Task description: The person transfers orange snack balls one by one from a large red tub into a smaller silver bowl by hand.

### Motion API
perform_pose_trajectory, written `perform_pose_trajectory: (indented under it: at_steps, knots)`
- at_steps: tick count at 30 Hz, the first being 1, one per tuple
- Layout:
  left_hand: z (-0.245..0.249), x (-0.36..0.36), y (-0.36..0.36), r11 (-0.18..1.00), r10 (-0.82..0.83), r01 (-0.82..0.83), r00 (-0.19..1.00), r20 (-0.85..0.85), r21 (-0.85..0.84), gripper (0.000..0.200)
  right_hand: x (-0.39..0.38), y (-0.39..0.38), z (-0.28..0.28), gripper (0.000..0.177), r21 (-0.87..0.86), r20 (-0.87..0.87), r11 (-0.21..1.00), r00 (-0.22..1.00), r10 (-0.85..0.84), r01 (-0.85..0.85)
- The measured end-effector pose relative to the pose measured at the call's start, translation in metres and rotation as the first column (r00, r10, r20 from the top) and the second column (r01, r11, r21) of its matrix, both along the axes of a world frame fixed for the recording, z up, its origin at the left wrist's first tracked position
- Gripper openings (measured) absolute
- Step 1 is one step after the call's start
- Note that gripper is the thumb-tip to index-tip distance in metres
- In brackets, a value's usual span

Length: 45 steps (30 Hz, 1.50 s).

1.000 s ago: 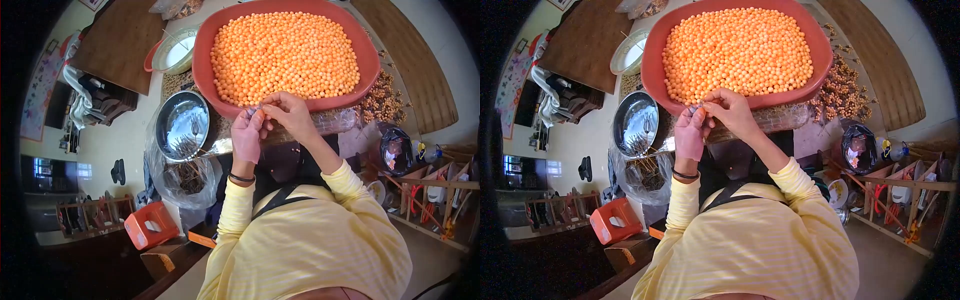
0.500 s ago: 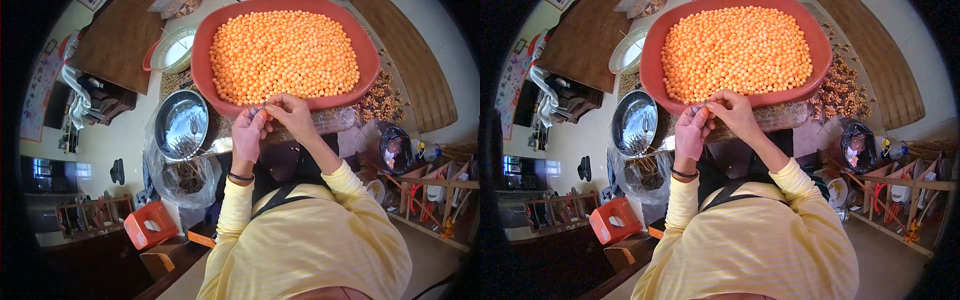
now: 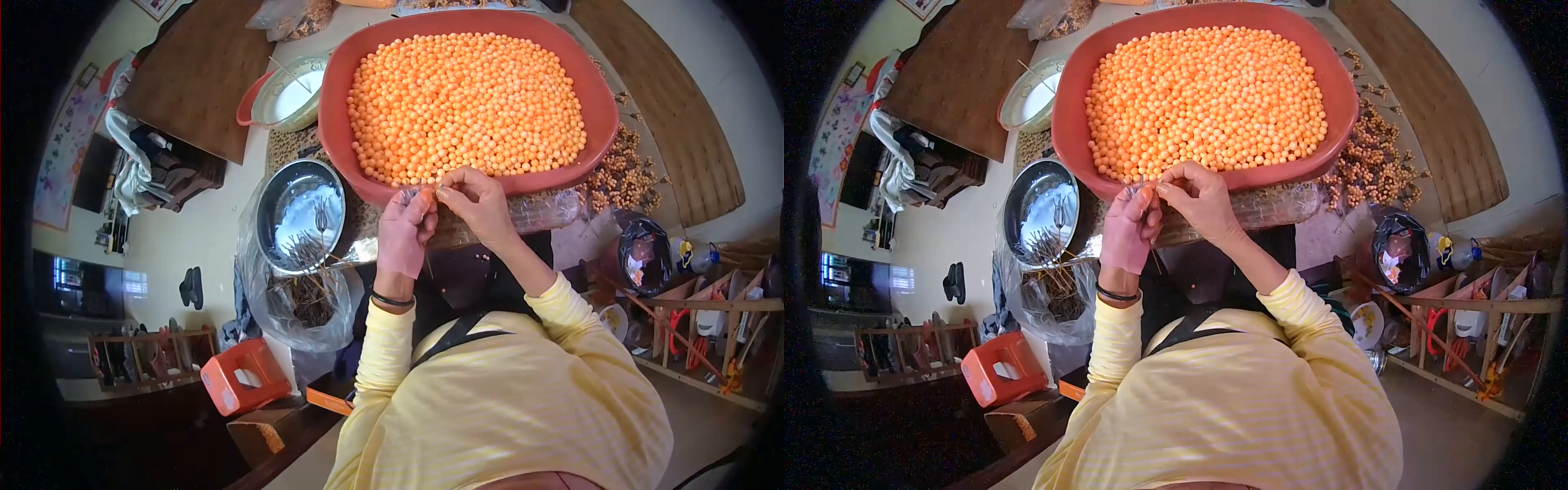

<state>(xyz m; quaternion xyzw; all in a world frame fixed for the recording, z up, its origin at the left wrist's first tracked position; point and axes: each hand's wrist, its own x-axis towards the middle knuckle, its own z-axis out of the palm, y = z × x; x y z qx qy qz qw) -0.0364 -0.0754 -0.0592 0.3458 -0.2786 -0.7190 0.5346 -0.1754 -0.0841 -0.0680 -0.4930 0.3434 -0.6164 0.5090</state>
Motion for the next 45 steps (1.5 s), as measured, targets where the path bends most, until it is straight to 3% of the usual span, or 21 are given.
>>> perform_pose_trajectory:
  at_steps: [8,11,14,15,17,19,23,27,29,30,32,35,37,39,40,42,43,45]
  knots:
    - [0.0,0.0,0.0,0.997,0.068,-0.064,0.992,0.108,-0.042,0.01,-0.013,-0.019,0.004,0.006,-0.012,-0.262,0.997,0.963,0.065,-0.07]
    - [-0.008,0.0,-0.001,0.992,0.123,-0.12,0.99,0.072,-0.046,0.011,-0.012,-0.044,0.007,0.009,-0.36,-0.513,0.929,0.815,-0.271,0.083]
    - [-0.009,-0.001,-0.001,0.991,0.13,-0.128,0.99,0.057,-0.046,0.011,0.0,-0.077,0.004,0.015,-0.734,-0.557,0.679,0.562,-0.611,0.011]
    - [-0.009,-0.001,-0.001,0.992,0.126,-0.123,0.99,0.059,-0.04,0.011,0.005,-0.087,0.006,0.015,-0.737,-0.556,0.676,0.559,-0.616,0.013]
    - [-0.008,-0.001,0.001,0.993,0.116,-0.114,0.991,0.067,-0.028,0.012,0.017,-0.102,0.011,0.023,-0.665,-0.744,0.693,0.335,-0.579,-0.279]
    - [-0.006,-0.003,0.002,0.993,0.116,-0.115,0.991,0.066,-0.028,0.011,0.032,-0.115,0.017,0.024,-0.647,-0.76,0.662,0.263,-0.594,-0.378]
    - [-0.004,-0.005,0.005,0.991,0.133,-0.132,0.988,0.073,-0.016,0.01,0.05,-0.155,0.006,0.022,-0.714,-0.695,0.566,0.32,-0.644,-0.411]
    - [-0.004,-0.005,0.007,0.992,0.127,-0.128,0.989,0.076,0.014,0.01,0.047,-0.179,0.017,0.019,-0.461,-0.861,0.76,0.023,-0.509,-0.458]
    - [-0.004,-0.005,0.007,0.992,0.12,-0.121,0.99,0.076,0.017,0.01,0.035,-0.198,0.009,0.019,-0.634,-0.754,0.669,0.119,-0.646,-0.389]
    - [-0.005,-0.005,0.007,0.993,0.114,-0.116,0.99,0.08,0.021,0.01,0.027,-0.201,0.017,0.019,-0.632,-0.756,0.67,0.118,-0.644,-0.389]
    - [-0.005,-0.003,0.008,0.994,0.101,-0.104,0.991,0.086,0.032,0.011,0.008,-0.205,0.038,0.021,-0.423,-0.87,0.856,-0.131,-0.476,-0.298]
    - [-0.008,-0.001,0.006,0.994,0.107,-0.109,0.992,0.073,0.024,0.011,-0.034,-0.22,0.03,0.02,-0.528,-0.827,0.822,-0.091,-0.555,-0.215]
    - [-0.009,0.0,0.005,0.994,0.11,-0.111,0.992,0.062,0.013,0.01,-0.063,-0.225,0.019,0.018,-0.664,-0.743,0.739,-0.004,-0.669,-0.115]
    - [-0.007,0.001,0.004,0.993,0.12,-0.121,0.99,0.07,0.012,0.01,-0.082,-0.2,0.039,0.017,-0.534,-0.823,0.84,-0.167,-0.542,-0.097]
    - [-0.005,0.002,0.003,0.991,0.134,-0.135,0.988,0.081,0.009,0.01,-0.09,-0.193,0.036,0.017,-0.532,-0.824,0.841,-0.17,-0.54,-0.095]
    - [-0.002,0.004,0.002,0.987,0.159,-0.16,0.982,0.105,0.003,0.01,-0.104,-0.18,0.03,0.008,-0.641,-0.766,0.767,0.081,-0.637,-0.03]
    - [0.0,0.006,0.001,0.988,0.153,-0.155,0.982,0.106,0.006,0.01,-0.107,-0.174,0.029,0.008,-0.638,-0.768,0.769,0.078,-0.635,-0.025]
    - [0.001,0.011,-0.003,0.988,0.155,-0.156,0.983,0.095,0.005,0.01,-0.112,-0.166,0.027,0.007,-0.615,-0.753,0.788,0.269,-0.6,0.034]
